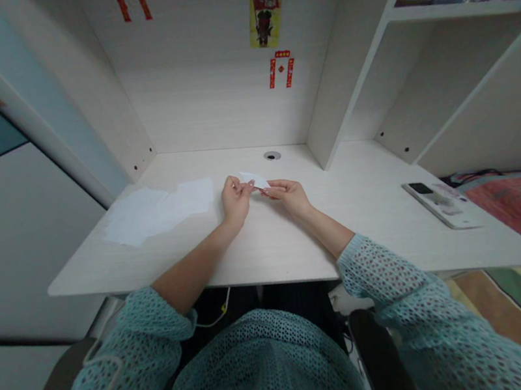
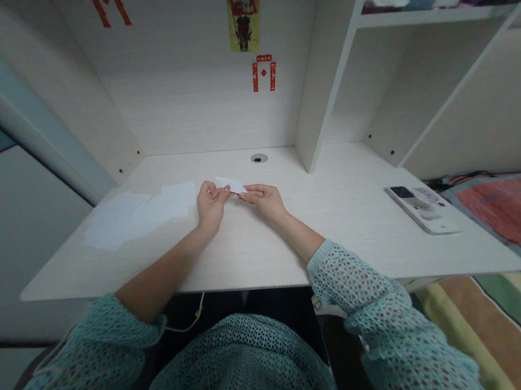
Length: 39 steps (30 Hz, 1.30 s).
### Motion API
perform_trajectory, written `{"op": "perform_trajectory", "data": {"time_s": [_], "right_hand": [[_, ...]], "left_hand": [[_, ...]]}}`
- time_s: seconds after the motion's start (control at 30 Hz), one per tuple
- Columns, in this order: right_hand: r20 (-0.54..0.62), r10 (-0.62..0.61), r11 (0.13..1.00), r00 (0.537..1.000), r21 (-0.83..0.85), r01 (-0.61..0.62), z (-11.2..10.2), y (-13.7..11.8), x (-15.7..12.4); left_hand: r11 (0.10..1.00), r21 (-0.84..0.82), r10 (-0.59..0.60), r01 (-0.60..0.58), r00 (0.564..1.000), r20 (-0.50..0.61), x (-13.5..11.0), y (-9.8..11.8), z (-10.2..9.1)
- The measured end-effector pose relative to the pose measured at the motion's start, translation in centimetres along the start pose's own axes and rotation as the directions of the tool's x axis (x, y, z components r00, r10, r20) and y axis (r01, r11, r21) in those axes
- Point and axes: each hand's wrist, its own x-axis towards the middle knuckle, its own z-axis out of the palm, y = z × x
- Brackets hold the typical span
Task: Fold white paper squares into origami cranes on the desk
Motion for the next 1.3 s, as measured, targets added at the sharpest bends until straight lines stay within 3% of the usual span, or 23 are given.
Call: {"op": "perform_trajectory", "data": {"time_s": [0.23,0.37,0.5,0.57,0.67,0.77,0.87,0.97,1.03,1.17,1.3], "right_hand": [[-0.021,0.063,0.998,0.998,-0.009,-0.063,0.3,-0.1,-0.2],[0.038,0.019,1.000,0.999,0.019,-0.019,0.6,0.0,-0.3],[0.117,-0.057,0.998,0.991,-0.026,0.060,0.7,0.3,-0.4],[0.113,-0.093,0.993,0.989,-0.061,0.100,0.6,0.5,-0.3],[0.108,-0.141,0.979,0.984,-0.133,0.155,0.3,0.6,0.1],[0.139,-0.142,0.963,0.980,-0.209,0.169,-0.1,0.7,0.4],[0.104,-0.112,0.966,0.988,-0.220,0.133,-0.3,0.8,0.5],[0.007,-0.138,0.970,0.990,-0.200,0.137,-0.3,0.6,0.4],[-0.040,-0.167,0.972,0.985,-0.174,0.158,-0.2,0.3,0.3],[-0.061,-0.157,0.983,0.986,-0.107,0.150,0.3,-0.5,-0.2],[-0.103,-0.156,0.982,0.982,-0.119,0.144,0.5,-0.8,-0.4]], "left_hand": [[0.999,0.047,0.003,0.000,0.999,-0.052,-0.1,0.1,-0.1],[0.997,0.073,0.018,-0.013,0.998,-0.067,0.2,0.4,-0.3],[0.978,0.209,0.024,-0.024,1.000,0.002,0.5,1.0,-0.7],[0.937,0.346,0.023,-0.038,0.999,0.048,0.4,1.2,-1.0],[0.797,0.599,-0.005,-0.076,0.991,0.132,0.0,1.7,-1.1],[0.690,0.710,-0.042,-0.144,0.970,0.238,-0.4,2.0,-1.1],[0.740,0.656,-0.074,-0.145,0.953,0.294,-0.5,1.9,-1.0],[0.873,0.488,-0.139,-0.023,0.946,0.294,-0.3,1.2,-0.8],[0.913,0.401,-0.215,0.079,0.927,0.308,-0.3,0.7,-0.7],[0.888,0.416,-0.340,0.195,0.888,0.309,-0.2,0.2,-0.6],[0.870,0.455,-0.329,0.189,0.910,0.251,-0.1,0.2,-0.7]]}}
